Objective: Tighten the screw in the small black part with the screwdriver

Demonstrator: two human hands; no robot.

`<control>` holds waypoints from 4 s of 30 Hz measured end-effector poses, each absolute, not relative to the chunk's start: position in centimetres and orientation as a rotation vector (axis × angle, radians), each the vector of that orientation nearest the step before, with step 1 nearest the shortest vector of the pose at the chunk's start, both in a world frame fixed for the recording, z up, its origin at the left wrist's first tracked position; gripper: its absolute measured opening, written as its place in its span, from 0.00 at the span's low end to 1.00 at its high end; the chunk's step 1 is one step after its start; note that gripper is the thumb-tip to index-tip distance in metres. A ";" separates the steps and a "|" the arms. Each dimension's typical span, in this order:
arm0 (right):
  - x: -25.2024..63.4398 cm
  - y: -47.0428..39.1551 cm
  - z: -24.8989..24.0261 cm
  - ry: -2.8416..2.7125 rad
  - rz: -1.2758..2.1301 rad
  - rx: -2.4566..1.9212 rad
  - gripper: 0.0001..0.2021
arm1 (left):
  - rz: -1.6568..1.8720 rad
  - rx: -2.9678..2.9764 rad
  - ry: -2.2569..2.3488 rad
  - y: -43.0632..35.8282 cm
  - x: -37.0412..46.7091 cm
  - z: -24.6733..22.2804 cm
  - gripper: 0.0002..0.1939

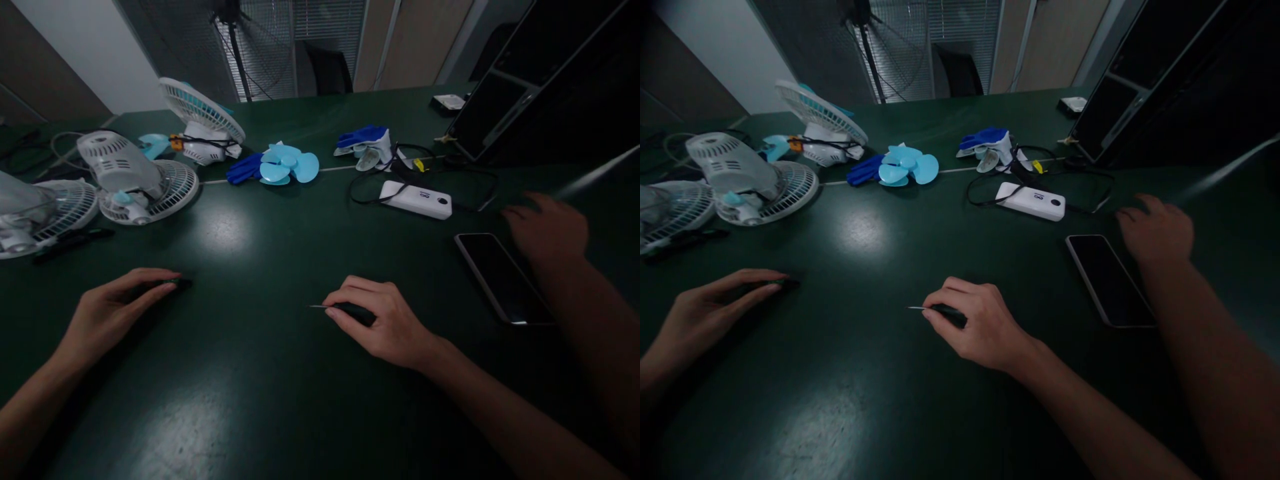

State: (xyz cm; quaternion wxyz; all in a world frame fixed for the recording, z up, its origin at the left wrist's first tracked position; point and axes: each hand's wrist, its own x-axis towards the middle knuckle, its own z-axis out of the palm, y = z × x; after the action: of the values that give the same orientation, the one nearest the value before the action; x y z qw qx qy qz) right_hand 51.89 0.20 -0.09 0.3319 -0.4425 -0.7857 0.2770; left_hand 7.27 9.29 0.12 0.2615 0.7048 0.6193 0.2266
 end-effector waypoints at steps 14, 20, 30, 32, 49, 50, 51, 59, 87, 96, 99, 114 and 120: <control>51.9 0.2 -0.1 -2.053 0.725 -1.149 0.09 | 0.591 2.071 1.649 9.3 6.9 -0.2 0.26; 51.9 0.2 -0.1 -2.048 0.737 -1.168 0.09 | 0.603 2.095 1.682 9.0 7.4 -0.3 0.26; 51.9 0.2 -0.1 -2.049 0.750 -1.168 0.09 | 0.502 1.614 1.774 9.8 7.7 1.0 0.30; 51.9 0.2 -0.1 -2.052 0.747 -1.173 0.09 | 0.473 1.564 1.785 10.3 7.7 1.1 0.30; 51.9 0.1 -0.3 -2.060 0.742 -1.190 0.09 | 0.644 1.737 1.991 9.6 9.6 0.3 0.28; 51.9 0.1 -0.3 -2.060 0.746 -1.194 0.09 | 0.655 1.771 1.976 9.5 9.7 0.2 0.27; 51.9 0.1 -0.3 -2.061 0.748 -1.196 0.09 | 0.661 1.790 1.950 9.4 9.8 0.1 0.26; 51.9 0.2 -0.2 -2.076 0.747 -1.206 0.09 | 0.648 1.902 1.794 9.8 9.4 0.6 0.26; 52.6 0.1 0.9 -2.196 0.744 -1.171 0.06 | 0.419 2.235 1.114 4.2 23.9 0.3 0.10; 53.3 0.2 1.3 -2.235 0.732 -1.124 0.06 | 0.415 2.225 0.954 3.2 27.3 0.6 0.07; 53.4 0.3 1.2 -2.243 0.730 -1.146 0.06 | 0.418 2.220 0.959 3.2 27.2 0.6 0.07; 51.9 -0.2 1.7 -1.927 0.921 -1.013 0.06 | 0.396 2.227 0.949 3.2 27.2 0.7 0.05; 52.8 0.3 1.0 -1.852 0.922 -1.098 0.05 | 0.393 2.253 0.930 3.3 27.0 0.5 0.08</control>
State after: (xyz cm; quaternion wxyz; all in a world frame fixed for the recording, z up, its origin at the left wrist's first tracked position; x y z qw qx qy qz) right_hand 52.83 0.33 0.98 0.3894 -0.4317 -0.7283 0.3627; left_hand 26.98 3.26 0.46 0.3299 0.8615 0.3556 0.1501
